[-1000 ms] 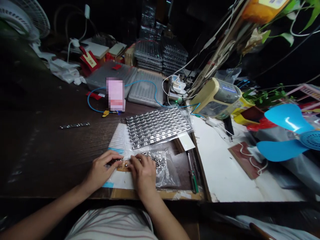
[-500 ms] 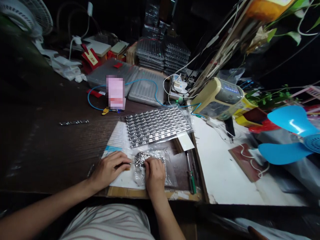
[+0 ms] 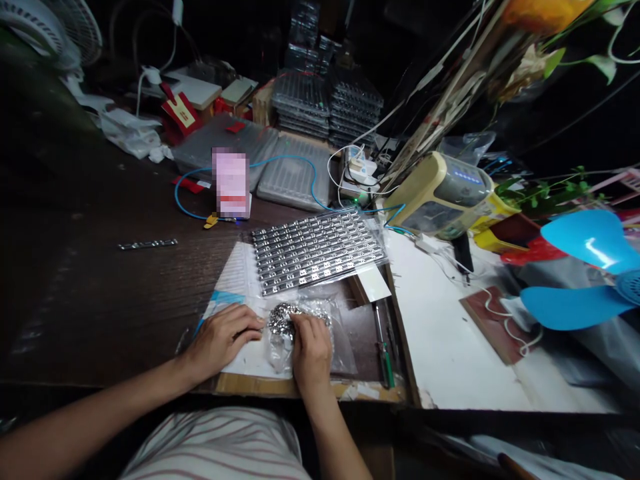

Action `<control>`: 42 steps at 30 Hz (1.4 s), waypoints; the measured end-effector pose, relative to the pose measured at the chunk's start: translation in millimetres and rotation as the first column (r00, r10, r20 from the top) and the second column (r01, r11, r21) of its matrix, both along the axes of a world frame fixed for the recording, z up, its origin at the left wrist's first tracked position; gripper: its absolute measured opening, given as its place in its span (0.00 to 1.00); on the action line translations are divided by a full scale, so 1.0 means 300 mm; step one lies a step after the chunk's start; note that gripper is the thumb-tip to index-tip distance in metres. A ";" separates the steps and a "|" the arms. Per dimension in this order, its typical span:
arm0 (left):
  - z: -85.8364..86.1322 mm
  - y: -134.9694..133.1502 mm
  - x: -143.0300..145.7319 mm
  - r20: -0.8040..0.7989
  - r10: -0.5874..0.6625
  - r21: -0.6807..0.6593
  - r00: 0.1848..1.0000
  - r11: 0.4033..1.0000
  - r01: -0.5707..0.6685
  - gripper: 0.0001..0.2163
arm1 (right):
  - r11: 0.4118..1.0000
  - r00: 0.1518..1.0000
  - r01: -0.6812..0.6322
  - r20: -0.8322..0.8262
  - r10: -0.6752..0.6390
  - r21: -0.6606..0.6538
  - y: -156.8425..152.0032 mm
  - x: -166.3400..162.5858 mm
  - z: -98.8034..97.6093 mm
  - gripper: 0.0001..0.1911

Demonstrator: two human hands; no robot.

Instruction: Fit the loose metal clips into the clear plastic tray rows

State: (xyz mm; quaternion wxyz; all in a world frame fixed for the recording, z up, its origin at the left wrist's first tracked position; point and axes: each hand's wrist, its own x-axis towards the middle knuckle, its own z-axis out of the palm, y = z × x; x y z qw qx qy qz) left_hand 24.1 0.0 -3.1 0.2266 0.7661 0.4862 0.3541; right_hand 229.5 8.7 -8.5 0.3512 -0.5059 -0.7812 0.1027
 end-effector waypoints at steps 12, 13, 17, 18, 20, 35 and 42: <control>0.088 0.288 -0.314 -0.009 0.374 0.067 0.928 0.926 -0.372 0.08 | 0.982 0.989 -0.146 0.006 0.148 -0.118 -0.005 -0.162 0.072 0.04; 0.083 0.331 -0.373 -0.045 0.414 0.089 0.909 0.908 -0.409 0.09 | 0.982 0.989 -0.147 0.009 0.149 -0.119 -0.003 -0.179 0.067 0.04; 0.030 0.409 -0.535 -0.186 0.458 0.103 0.869 0.889 -0.446 0.12 | 0.985 0.989 -0.146 0.011 0.148 -0.097 0.002 -0.208 0.041 0.01; 0.016 0.408 -0.556 -0.210 0.458 0.104 0.864 0.889 -0.446 0.13 | 0.985 0.989 -0.147 0.012 0.149 -0.095 0.002 -0.209 0.036 0.02; 0.000 0.393 -0.584 -0.239 0.467 0.109 0.851 0.884 -0.454 0.13 | 0.985 0.989 -0.145 0.018 0.147 -0.091 0.001 -0.211 0.031 0.03; 0.096 0.398 -0.161 -0.338 0.173 0.117 0.925 0.983 -0.141 0.09 | 1.000 0.962 0.013 0.272 -0.020 0.027 -0.021 -0.024 0.050 0.11; 0.091 0.613 -0.162 -0.393 0.305 0.069 0.868 0.951 -0.302 0.11 | 0.998 0.989 0.060 0.134 -0.059 -0.003 -0.039 -0.024 0.007 0.03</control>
